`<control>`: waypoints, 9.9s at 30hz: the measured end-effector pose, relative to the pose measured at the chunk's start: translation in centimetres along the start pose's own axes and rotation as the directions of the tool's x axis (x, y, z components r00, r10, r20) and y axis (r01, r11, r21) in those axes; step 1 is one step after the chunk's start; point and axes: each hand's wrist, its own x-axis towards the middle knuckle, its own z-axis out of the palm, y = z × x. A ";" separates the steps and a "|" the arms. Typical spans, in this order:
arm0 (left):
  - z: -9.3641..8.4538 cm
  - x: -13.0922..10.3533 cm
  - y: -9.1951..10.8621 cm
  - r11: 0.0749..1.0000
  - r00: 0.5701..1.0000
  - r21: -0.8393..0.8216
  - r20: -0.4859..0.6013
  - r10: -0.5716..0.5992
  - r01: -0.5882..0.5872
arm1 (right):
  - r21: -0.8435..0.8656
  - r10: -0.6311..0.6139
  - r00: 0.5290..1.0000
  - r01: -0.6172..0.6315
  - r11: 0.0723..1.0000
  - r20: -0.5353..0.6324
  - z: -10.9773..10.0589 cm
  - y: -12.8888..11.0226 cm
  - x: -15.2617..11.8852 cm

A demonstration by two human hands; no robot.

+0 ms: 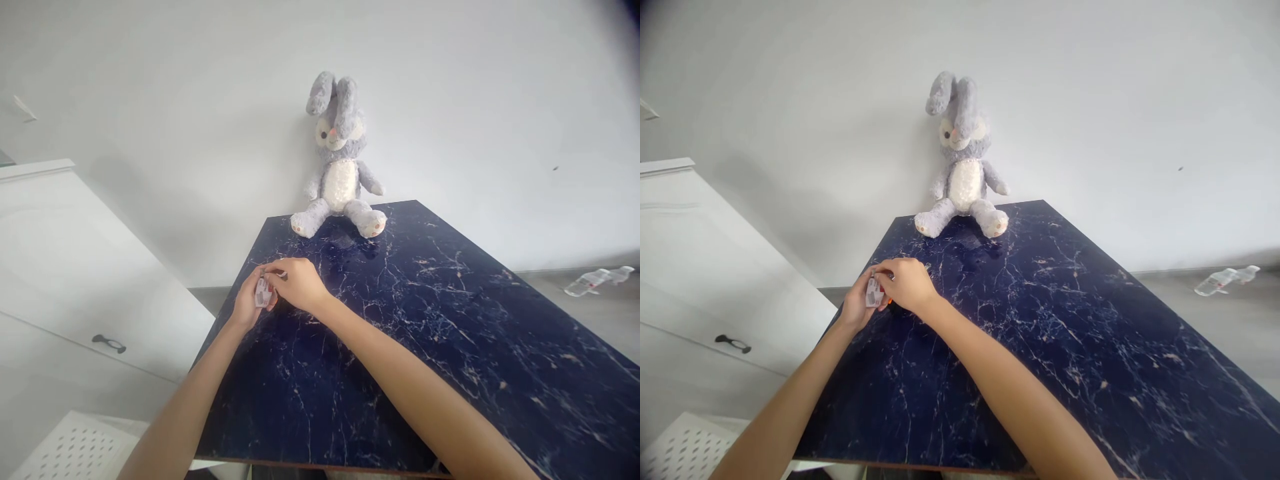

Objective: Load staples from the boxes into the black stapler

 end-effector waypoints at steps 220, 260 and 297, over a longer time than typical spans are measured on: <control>6.3 -2.2 -0.6 0.543 0.839 0.730 0.538 -0.082 -0.415 | -0.206 0.372 0.927 -0.374 0.904 -0.049 -16.2 12.9 -14.6; 8.9 -3.6 -1.6 0.359 0.661 0.555 0.628 0.411 -0.751 | 0.255 0.159 0.962 -0.215 0.943 0.221 -10.6 6.0 -14.6; 9.5 -4.2 -1.7 0.727 0.939 0.610 0.309 0.149 -0.316 | 0.436 0.393 0.910 -0.410 0.801 0.133 -9.7 5.9 -14.6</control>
